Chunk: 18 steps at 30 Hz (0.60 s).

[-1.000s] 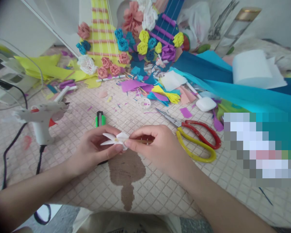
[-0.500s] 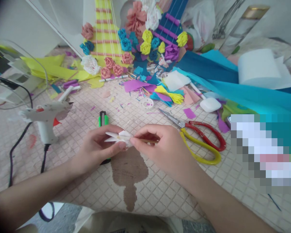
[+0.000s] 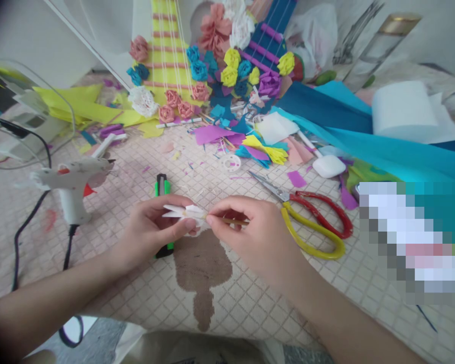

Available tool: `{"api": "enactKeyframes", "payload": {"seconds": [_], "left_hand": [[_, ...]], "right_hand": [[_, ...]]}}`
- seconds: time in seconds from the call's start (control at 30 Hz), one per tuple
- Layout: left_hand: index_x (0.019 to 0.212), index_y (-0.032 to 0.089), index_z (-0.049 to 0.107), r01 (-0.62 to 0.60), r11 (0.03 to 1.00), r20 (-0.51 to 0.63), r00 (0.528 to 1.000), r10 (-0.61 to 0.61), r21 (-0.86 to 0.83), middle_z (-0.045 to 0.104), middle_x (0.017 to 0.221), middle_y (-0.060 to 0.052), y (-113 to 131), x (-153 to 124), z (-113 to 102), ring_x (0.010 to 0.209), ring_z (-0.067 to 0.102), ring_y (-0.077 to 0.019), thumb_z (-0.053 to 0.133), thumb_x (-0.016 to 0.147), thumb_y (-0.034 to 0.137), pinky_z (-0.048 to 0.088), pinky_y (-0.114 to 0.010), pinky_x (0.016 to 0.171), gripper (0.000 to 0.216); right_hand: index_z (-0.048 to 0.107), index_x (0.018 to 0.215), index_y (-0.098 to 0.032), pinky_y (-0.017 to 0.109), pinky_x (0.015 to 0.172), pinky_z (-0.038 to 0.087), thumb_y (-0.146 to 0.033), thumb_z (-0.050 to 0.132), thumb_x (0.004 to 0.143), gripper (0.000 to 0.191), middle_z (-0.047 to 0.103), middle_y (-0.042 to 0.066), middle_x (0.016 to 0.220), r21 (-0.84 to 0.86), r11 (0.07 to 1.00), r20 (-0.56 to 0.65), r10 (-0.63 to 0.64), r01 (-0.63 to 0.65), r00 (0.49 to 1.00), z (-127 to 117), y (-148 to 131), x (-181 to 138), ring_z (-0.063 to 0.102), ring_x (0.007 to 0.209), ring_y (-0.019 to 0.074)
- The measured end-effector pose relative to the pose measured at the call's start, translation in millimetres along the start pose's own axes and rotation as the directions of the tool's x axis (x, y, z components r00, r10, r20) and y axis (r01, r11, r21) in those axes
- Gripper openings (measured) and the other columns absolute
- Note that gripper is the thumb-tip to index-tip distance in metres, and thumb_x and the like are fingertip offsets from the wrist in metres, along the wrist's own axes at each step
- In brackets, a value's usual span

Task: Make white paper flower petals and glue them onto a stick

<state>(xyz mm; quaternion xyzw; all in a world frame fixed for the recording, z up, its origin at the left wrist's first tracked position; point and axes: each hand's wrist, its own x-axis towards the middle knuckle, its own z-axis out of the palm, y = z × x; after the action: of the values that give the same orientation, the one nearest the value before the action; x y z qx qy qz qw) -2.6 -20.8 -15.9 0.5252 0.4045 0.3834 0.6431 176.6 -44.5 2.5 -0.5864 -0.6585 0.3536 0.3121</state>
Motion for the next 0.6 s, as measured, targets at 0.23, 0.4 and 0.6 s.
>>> {"api": "enactKeyframes", "payload": {"seconds": [0.23,0.4,0.6], "left_hand": [[0.081,0.013,0.064,-0.003,0.993,-0.01,1.0,0.004,0.119,0.067,0.07,-0.001,0.7,-1.0,-1.7,0.059,0.062,-0.0101,0.071,0.067,0.019,0.052,-0.018,0.058,0.017],[0.08,0.014,0.065,-0.009,0.988,-0.012,1.0,0.011,0.154,0.067,0.072,-0.002,2.0,-0.8,-2.3,0.059,0.062,-0.0109,0.071,0.066,0.021,0.053,-0.02,0.058,0.017],[0.08,0.014,0.065,0.006,0.984,-0.017,1.0,-0.003,0.18,0.066,0.074,-0.002,2.1,-2.1,-2.3,0.059,0.062,-0.0109,0.071,0.066,0.022,0.052,-0.018,0.054,0.017]], "right_hand": [[0.066,0.071,-0.022,0.021,0.055,0.048,-0.02,0.059,0.074,0.008,0.069,-0.002,0.072,-0.003,1.0,0.015,-0.012,0.012,1.0,-0.2,-2.0,0.0,0.062,0.065,0.0129],[0.066,0.072,-0.023,0.021,0.055,0.049,-0.02,0.059,0.074,0.009,0.069,-0.002,0.073,-0.002,1.0,0.029,-0.009,0.009,1.0,-1.1,-2.0,0.1,0.062,0.067,0.0136],[0.066,0.07,-0.022,0.021,0.055,0.048,-0.02,0.058,0.074,0.01,0.068,-0.001,0.072,-0.001,1.0,0.05,0.003,-0.003,0.999,-1.6,-2.6,0.3,0.062,0.065,0.0135]]}}
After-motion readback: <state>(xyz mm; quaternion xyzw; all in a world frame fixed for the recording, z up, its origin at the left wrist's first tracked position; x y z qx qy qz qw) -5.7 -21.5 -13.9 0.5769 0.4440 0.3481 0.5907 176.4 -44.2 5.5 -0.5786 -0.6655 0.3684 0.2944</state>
